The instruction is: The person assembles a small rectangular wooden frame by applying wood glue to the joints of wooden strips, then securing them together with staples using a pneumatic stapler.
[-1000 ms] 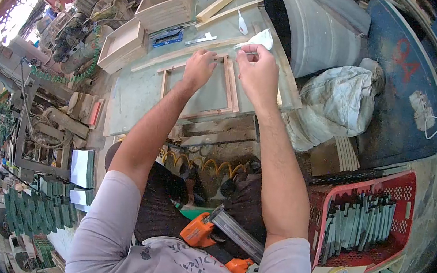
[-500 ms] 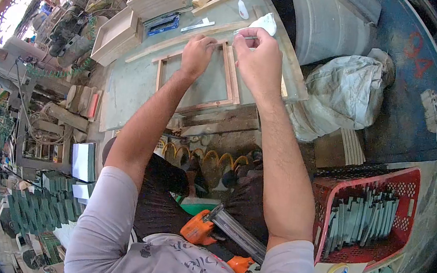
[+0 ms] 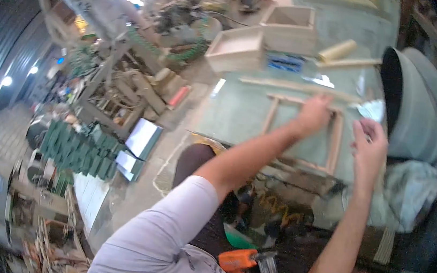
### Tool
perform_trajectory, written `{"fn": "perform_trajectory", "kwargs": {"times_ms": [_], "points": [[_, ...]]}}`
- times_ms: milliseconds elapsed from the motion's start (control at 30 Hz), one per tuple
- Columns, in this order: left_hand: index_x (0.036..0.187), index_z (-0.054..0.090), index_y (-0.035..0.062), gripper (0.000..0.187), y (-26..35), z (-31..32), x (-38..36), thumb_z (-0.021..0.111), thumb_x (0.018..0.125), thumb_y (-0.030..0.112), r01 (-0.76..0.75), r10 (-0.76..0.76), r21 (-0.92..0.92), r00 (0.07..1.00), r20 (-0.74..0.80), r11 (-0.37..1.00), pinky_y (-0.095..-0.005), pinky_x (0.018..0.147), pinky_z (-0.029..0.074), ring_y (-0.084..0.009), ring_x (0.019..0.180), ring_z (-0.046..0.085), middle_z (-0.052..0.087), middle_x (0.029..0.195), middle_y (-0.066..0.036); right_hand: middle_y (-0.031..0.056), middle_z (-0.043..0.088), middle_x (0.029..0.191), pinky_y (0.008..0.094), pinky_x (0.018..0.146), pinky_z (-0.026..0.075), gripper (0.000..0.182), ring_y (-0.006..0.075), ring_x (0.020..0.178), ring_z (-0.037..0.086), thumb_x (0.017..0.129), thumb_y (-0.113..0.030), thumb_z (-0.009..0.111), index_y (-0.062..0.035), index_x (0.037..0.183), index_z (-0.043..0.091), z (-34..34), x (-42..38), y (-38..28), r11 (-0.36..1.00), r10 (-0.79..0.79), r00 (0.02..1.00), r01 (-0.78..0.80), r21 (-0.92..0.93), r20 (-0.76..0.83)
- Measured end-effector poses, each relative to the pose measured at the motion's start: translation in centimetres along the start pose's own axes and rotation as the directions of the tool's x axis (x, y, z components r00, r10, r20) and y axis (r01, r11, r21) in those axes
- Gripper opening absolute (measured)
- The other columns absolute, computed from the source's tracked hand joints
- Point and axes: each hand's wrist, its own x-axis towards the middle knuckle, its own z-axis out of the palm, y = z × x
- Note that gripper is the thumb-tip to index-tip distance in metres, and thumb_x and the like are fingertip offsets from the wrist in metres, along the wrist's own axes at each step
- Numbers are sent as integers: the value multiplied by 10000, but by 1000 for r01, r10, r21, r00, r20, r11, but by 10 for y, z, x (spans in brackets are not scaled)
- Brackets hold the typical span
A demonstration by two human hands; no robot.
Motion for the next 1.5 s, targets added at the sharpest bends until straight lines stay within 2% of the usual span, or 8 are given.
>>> {"fn": "perform_trajectory", "kwargs": {"times_ms": [467, 633, 767, 867, 933, 1033, 1100, 1500], "points": [[1120, 587, 38, 314, 55, -50, -31, 640, 814, 89, -143, 137, -312, 990, -42, 939, -407, 891, 454, -316, 1018, 565, 590, 1035, -160, -13, 544, 621, 191, 461, 405, 306, 49, 502, 496, 921, -303, 647, -33, 781, 609, 8, -4, -3, 985, 41, 998, -50, 165, 58], [1115, 598, 5, 251, 68, -53, -28, 553, 958, 195, 219, -16, -815, 968, 250, 537, -309, 812, 483, -145, 912, 597, 645, 1004, -72, -23, 521, 600, 192, 465, 387, 374, 49, 502, 473, 952, -390, 578, -41, 825, 620, 11, -8, -2, 979, 70, 994, -85, 185, 87], [1091, 609, 19, 382, 97, -80, -39, 445, 1015, 355, 393, -50, -883, 918, 393, 257, -278, 825, 475, -119, 924, 591, 636, 1001, -46, -35, 462, 536, 205, 400, 277, 403, 38, 409, 370, 984, -391, 514, -31, 871, 654, 20, -19, -14, 908, 111, 982, -163, 387, 154], [1125, 591, 19, 384, 96, -82, -47, 444, 1016, 357, 376, -1, -926, 927, 376, 29, -287, 844, 478, -117, 934, 592, 632, 1012, -48, -52, 396, 506, 221, 378, 217, 468, 48, 374, 263, 1010, -432, 419, -31, 1015, 660, 28, -20, -13, 806, 220, 944, -318, 500, 246], [1149, 581, 30, 344, 93, -84, -53, 459, 1015, 322, 325, -16, -946, 946, 325, -4, -294, 834, 495, -123, 938, 601, 636, 1015, -55, -51, 399, 507, 222, 361, 217, 549, 56, 364, 265, 1009, -483, 367, -16, 1193, 590, 32, -25, -13, 494, 269, 866, -500, 712, 421], [1161, 572, 29, 303, 102, -101, -65, 496, 1003, 276, 224, -12, -973, 975, 224, 46, -287, 809, 515, -135, 932, 613, 640, 1018, -65, -53, 409, 512, 221, 340, 224, 617, 63, 355, 275, 1002, -539, 306, -54, 1342, 480, 33, -36, -27, 289, 178, 708, -701, 652, 683], [1131, 570, 33, 267, 114, -110, -71, 542, 981, 252, 149, -351, -971, 913, 209, -189, -265, 768, 527, -138, 893, 621, 634, 968, -53, -39, 429, 516, 219, 331, 231, 633, 71, 350, 287, 992, -568, 283, -89, 1372, 449, 40, -47, -37, 253, 152, 670, -737, 627, 727], [901, 514, 99, 288, 109, -133, -93, 515, 984, 374, 22, -429, -947, 888, 166, -321, -238, 652, 478, -102, 697, 509, 487, 733, 6, 108, 614, 637, 209, 325, 313, 662, 134, 345, 423, 956, -633, 268, -210, 1465, 297, 65, -80, -37, 239, -38, 517, -826, 511, 855]]}}
